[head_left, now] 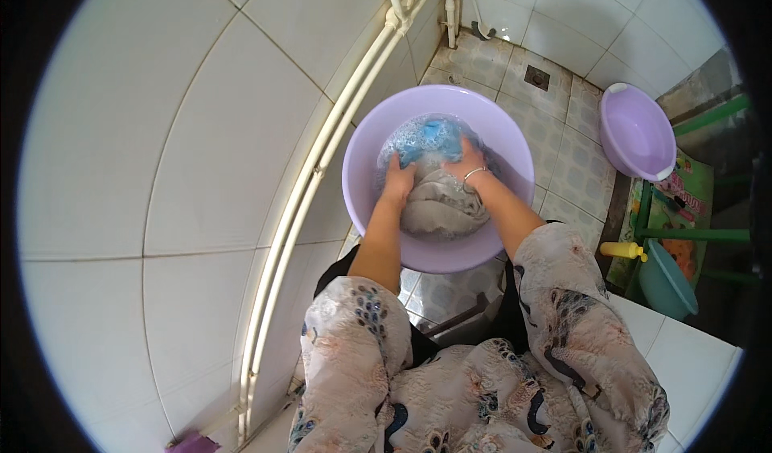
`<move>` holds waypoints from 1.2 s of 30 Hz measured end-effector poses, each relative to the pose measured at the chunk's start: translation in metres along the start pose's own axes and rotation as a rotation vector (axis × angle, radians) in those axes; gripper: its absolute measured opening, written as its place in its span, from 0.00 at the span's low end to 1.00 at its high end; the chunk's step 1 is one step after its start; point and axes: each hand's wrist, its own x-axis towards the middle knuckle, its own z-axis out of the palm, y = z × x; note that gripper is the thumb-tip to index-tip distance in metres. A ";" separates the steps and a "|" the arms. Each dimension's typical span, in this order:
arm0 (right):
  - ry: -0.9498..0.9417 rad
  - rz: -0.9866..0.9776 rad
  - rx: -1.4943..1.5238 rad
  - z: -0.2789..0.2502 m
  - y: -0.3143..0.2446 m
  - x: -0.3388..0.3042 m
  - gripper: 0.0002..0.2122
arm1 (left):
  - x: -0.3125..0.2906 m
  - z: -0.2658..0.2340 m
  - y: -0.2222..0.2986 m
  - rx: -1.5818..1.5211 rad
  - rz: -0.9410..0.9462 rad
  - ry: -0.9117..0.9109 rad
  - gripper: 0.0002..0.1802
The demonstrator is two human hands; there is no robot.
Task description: The person washes clothes by hand in a purple basin filled with water. They scrub and rinse a blue cloth and a white cloth, wringing out excess water and placing the items on a nearby wall hook.
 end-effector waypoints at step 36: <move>0.091 -0.393 0.126 -0.066 -0.009 -0.034 0.28 | -0.022 -0.037 0.025 0.146 0.335 0.277 0.16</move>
